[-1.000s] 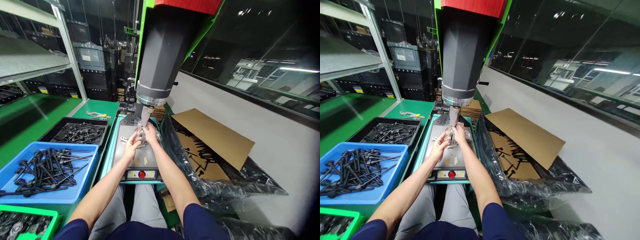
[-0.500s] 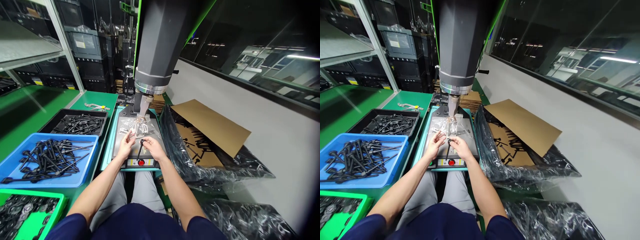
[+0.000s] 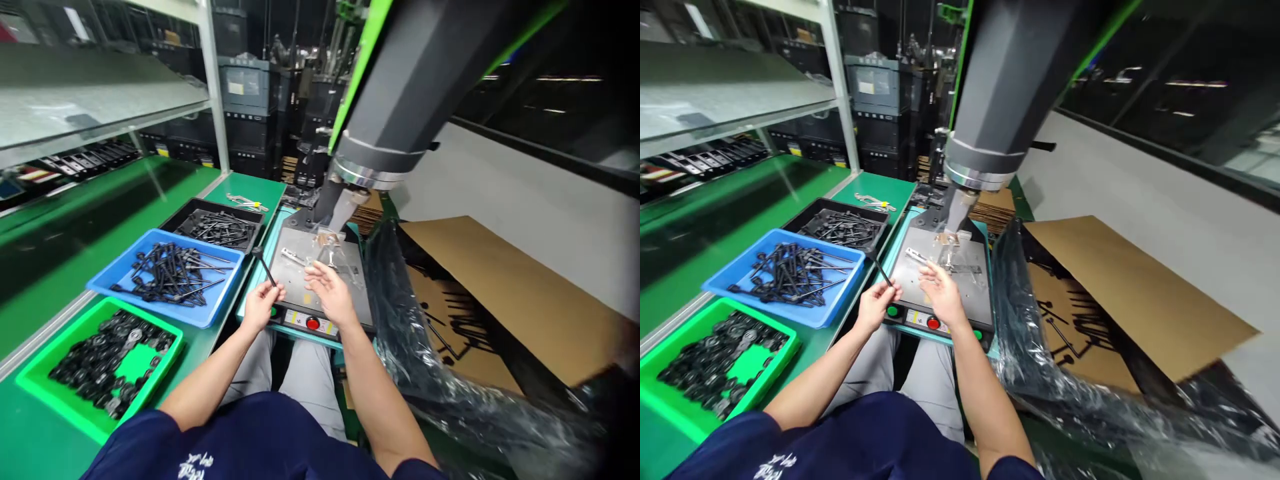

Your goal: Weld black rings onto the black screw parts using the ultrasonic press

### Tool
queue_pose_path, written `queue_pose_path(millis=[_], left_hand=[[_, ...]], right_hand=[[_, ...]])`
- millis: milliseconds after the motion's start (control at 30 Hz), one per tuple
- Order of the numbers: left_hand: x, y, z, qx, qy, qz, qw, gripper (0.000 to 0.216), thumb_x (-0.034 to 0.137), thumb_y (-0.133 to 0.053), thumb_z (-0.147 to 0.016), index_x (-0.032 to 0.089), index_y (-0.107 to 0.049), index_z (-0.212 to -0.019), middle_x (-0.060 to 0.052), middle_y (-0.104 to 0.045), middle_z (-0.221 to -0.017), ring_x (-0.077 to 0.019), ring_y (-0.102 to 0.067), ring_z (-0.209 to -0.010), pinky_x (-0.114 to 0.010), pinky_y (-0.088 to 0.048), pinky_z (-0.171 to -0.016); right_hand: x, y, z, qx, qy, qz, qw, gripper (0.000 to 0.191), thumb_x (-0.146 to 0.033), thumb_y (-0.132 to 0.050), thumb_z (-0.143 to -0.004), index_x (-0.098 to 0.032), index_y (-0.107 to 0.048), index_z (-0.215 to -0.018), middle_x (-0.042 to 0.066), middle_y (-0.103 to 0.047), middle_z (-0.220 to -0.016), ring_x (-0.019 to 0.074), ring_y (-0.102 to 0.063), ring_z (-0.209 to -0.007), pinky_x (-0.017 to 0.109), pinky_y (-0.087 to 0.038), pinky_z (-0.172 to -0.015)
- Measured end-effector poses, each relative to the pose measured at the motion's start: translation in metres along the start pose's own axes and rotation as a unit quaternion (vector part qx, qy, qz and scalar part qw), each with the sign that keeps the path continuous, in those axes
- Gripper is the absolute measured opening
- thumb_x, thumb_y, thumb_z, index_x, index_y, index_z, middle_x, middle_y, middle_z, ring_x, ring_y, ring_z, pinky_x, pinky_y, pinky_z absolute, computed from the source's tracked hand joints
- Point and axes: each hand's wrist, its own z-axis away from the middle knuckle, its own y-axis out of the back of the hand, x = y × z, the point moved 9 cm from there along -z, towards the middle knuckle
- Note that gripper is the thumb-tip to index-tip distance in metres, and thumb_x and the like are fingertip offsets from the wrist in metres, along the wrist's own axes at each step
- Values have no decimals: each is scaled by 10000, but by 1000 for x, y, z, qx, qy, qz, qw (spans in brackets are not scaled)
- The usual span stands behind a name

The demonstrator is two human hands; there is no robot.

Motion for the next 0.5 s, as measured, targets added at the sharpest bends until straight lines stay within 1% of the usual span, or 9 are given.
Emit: queue_pose_path(millis=[67,133,167,200,267,333,400,467,500], left_hand=[[23,32,-4,117,-32,70,990,451,372,-827,-708,151,-646,-1056,-103,-742,-1007,-166,-722,-794,-318,-585,-799],[30,52,-2,203,-21,135,970,415,283,-813,-734,174,-599,-1072,-95,-730,-1053,-142,-722,-805,-284,-589,-797],[27,53,1,221,7,157,963,410,239,-803,-742,176,-578,-1079,-95,-726,-1056,-135,-721,-800,-271,-592,-786],[21,49,5,218,45,167,961,420,201,-795,-743,173,-563,-1091,-101,-723,-1054,-132,-719,-784,-263,-596,-765],[4,28,20,165,126,151,966,459,158,-794,-725,150,-555,-1118,-120,-721,-1042,-131,-710,-724,-251,-599,-696],[-8,9,39,93,178,109,974,485,171,-807,-705,126,-577,-1130,-140,-719,-1050,-127,-697,-679,-235,-581,-628],[-7,6,56,51,184,60,980,489,231,-826,-689,110,-615,-1113,-149,-721,-1046,-127,-688,-678,-221,-555,-592],[11,22,66,52,150,12,987,512,317,-840,-667,108,-644,-1091,-144,-727,-1032,-136,-684,-700,-225,-541,-596],[26,38,70,71,124,-14,990,533,362,-843,-650,115,-653,-1084,-134,-731,-1021,-144,-684,-714,-237,-542,-610]], right_hand=[[7,7,6,3,-27,7,1000,522,-507,-754,-786,-216,-628,-1201,92,-722,-1043,203,-696,-869,390,-595,-777],[16,16,14,2,-58,27,998,488,-536,-748,-779,-186,-665,-1109,96,-738,-968,197,-701,-795,385,-599,-746],[20,22,18,3,-73,42,996,483,-552,-748,-770,-174,-681,-1063,102,-744,-942,196,-700,-768,381,-600,-729],[23,30,22,7,-87,58,995,484,-565,-748,-760,-164,-693,-1026,107,-748,-918,194,-698,-742,374,-601,-708],[26,56,28,32,-102,90,990,486,-578,-748,-744,-153,-708,-975,111,-751,-875,188,-688,-692,352,-593,-656],[22,101,30,96,-100,120,983,477,-571,-746,-730,-148,-713,-948,108,-749,-846,177,-674,-653,326,-577,-610],[14,164,31,199,-93,152,964,456,-548,-743,-708,-148,-708,-924,94,-740,-804,167,-658,-618,305,-558,-574],[6,234,36,308,-110,199,924,391,-503,-733,-695,-152,-694,-863,65,-713,-714,159,-631,-558,293,-536,-532],[5,265,40,341,-136,236,900,335,-471,-724,-705,-155,-683,-808,53,-689,-656,160,-616,-526,294,-524,-512]])
